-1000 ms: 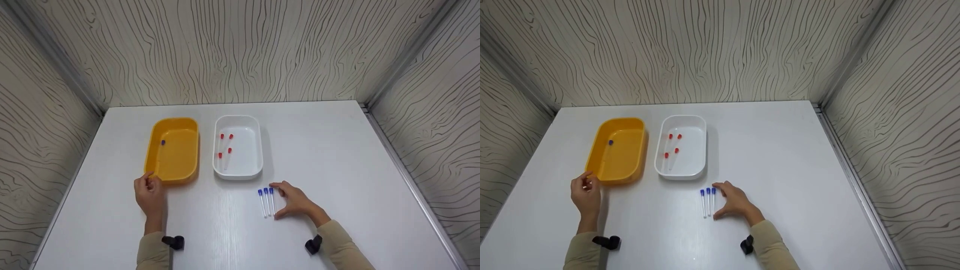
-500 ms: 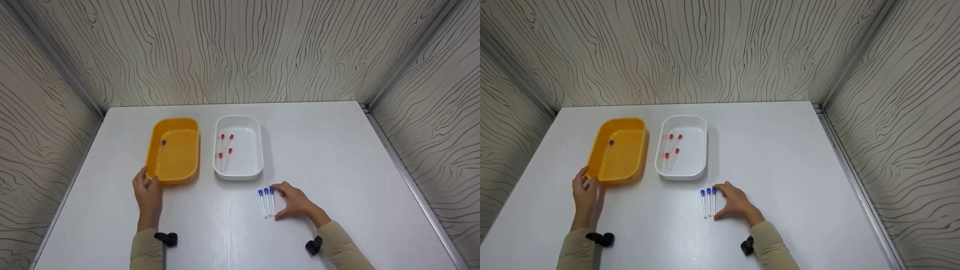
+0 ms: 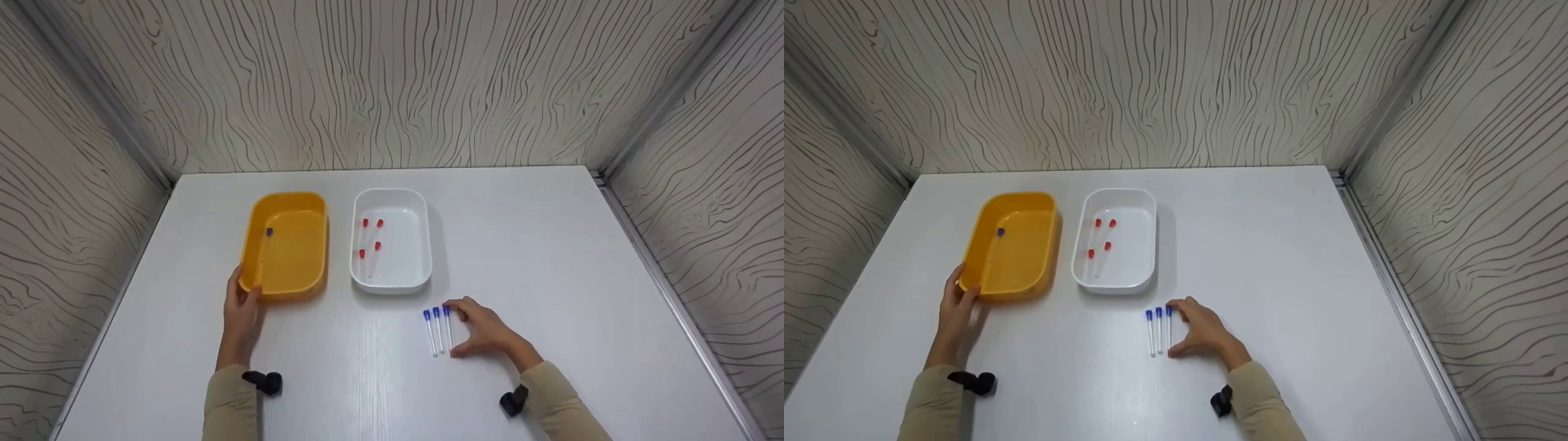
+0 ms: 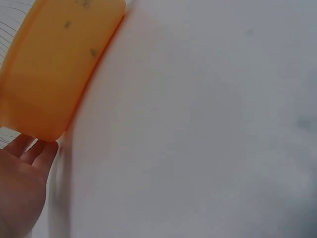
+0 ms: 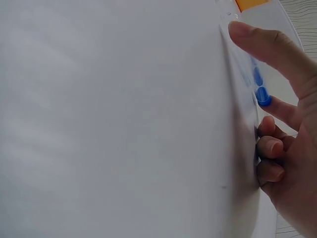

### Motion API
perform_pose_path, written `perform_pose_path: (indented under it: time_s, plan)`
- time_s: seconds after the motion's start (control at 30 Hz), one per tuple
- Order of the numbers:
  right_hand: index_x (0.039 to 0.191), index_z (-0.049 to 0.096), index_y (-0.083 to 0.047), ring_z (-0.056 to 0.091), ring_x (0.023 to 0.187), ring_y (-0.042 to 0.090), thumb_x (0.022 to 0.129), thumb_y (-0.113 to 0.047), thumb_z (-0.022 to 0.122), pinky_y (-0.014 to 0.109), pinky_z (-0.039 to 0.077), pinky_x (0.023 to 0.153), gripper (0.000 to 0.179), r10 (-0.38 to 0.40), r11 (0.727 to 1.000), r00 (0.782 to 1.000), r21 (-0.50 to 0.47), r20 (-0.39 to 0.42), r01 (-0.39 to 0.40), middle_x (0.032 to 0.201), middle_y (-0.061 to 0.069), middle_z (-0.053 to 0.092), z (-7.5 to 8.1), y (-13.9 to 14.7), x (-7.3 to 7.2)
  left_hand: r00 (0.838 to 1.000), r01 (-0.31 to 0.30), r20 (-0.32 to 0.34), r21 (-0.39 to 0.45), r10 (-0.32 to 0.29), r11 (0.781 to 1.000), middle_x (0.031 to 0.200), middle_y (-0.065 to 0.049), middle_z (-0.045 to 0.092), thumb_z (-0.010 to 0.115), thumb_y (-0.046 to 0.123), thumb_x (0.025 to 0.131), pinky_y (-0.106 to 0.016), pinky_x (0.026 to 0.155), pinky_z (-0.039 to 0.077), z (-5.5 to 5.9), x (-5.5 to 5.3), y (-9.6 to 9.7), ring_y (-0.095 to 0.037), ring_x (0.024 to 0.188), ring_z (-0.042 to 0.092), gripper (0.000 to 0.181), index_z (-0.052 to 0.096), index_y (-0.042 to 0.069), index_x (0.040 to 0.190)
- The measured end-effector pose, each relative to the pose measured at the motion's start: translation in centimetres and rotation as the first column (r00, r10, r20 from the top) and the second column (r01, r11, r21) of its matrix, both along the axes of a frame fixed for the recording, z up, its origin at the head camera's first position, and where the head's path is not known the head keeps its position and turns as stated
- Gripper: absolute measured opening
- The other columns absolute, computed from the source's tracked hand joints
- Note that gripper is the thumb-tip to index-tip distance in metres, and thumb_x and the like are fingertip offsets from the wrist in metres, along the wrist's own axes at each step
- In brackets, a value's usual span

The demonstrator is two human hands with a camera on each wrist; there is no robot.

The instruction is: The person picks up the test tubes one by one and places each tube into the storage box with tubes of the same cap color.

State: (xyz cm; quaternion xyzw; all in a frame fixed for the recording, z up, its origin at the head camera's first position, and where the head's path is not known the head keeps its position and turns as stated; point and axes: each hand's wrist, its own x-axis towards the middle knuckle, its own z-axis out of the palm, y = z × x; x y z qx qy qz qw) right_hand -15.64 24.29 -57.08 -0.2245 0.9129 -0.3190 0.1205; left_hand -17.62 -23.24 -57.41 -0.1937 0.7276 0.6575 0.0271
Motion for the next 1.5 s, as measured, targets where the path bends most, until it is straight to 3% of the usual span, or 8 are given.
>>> perform_pose_path:
  time_s: [0.23,0.4,0.53,0.77,1.0,1.23,1.5]
  plan:
    - [0.131,0.05,-0.006,0.04,0.086,0.005,0.058,-0.032,0.091,0.018,0.035,0.074,0.088,0.026,0.999,1.0,-0.027,-0.009,-0.027,0.094,-0.001,0.048,0.2,0.3,0.1,0.999,0.031,-0.013,-0.017,-0.032,0.999,0.164,0.008,0.013,0.048,0.031,0.1,-0.041,0.124,0.024,0.0,-0.4,0.4,-0.017,0.151,0.022,0.061,0.016,0.042,0.151]
    - [0.133,0.049,-0.007,0.042,0.091,0.007,0.06,-0.032,0.09,0.018,0.035,0.079,0.088,0.012,0.998,0.999,-0.059,0.052,-0.009,0.099,0.0,0.05,0.5,0.3,0.0,0.999,0.045,-0.003,-0.002,-0.045,0.999,0.164,0.011,0.014,0.05,0.033,0.099,-0.041,0.124,0.024,-0.2,-0.6,1.0,-0.015,0.15,0.023,0.062,0.018,0.044,0.15]
    - [0.135,0.048,-0.007,0.043,0.096,0.009,0.061,-0.03,0.091,0.017,0.035,0.083,0.088,-0.008,0.997,0.995,-0.08,0.099,0.016,0.102,0.001,0.05,0.7,0.3,-0.3,0.997,0.065,-0.038,-0.001,-0.065,0.998,0.164,0.007,0.015,0.051,0.031,0.099,-0.042,0.124,0.023,-0.2,-0.7,1.4,-0.018,0.15,0.024,0.063,0.018,0.039,0.152]
    - [0.135,0.047,-0.004,0.043,0.082,0.012,0.062,-0.024,0.09,0.017,0.037,0.069,0.087,-0.001,0.987,0.994,-0.159,0.111,0.019,0.094,0.011,0.053,1.4,-0.3,-0.6,0.995,0.081,-0.061,-0.005,-0.082,0.997,0.164,0.006,0.016,0.051,0.029,0.099,-0.041,0.124,0.024,-0.4,-1.0,1.9,-0.017,0.15,0.024,0.063,0.018,0.035,0.153]
    - [0.136,0.046,-0.006,0.044,0.083,0.014,0.063,-0.026,0.089,0.017,0.038,0.067,0.087,-0.001,0.987,0.995,-0.159,0.103,0.018,0.096,0.012,0.053,2.5,-1.3,-1.1,0.996,0.085,-0.021,0.071,-0.084,0.994,0.164,0.012,0.011,0.052,0.034,0.098,-0.041,0.125,0.02,-0.8,-1.3,1.8,-0.013,0.152,0.016,0.062,0.018,0.045,0.15]
    - [0.137,0.044,-0.001,0.041,0.075,0.013,0.064,-0.022,0.089,0.016,0.035,0.062,0.088,0.04,0.974,0.993,-0.226,0.11,-0.014,0.088,0.013,0.05,4.0,-2.8,-2.0,0.992,0.107,-0.074,0.112,-0.099,0.988,0.164,-0.002,0.016,0.058,0.029,0.096,-0.042,0.125,0.022,-0.9,-1.4,1.1,-0.02,0.152,0.02,0.067,0.022,0.035,0.152]
    - [0.137,0.043,-0.006,0.037,0.069,0.005,0.067,-0.022,0.088,0.013,0.033,0.06,0.084,0.104,0.953,0.991,-0.292,0.08,-0.076,0.082,0.012,0.05,6.0,-5.3,-3.3,0.997,0.077,-0.005,0.134,-0.077,0.988,0.163,0.004,0.022,0.063,0.038,0.092,-0.045,0.125,0.02,-0.7,-1.3,0.9,-0.015,0.148,0.028,0.063,0.03,0.045,0.146]
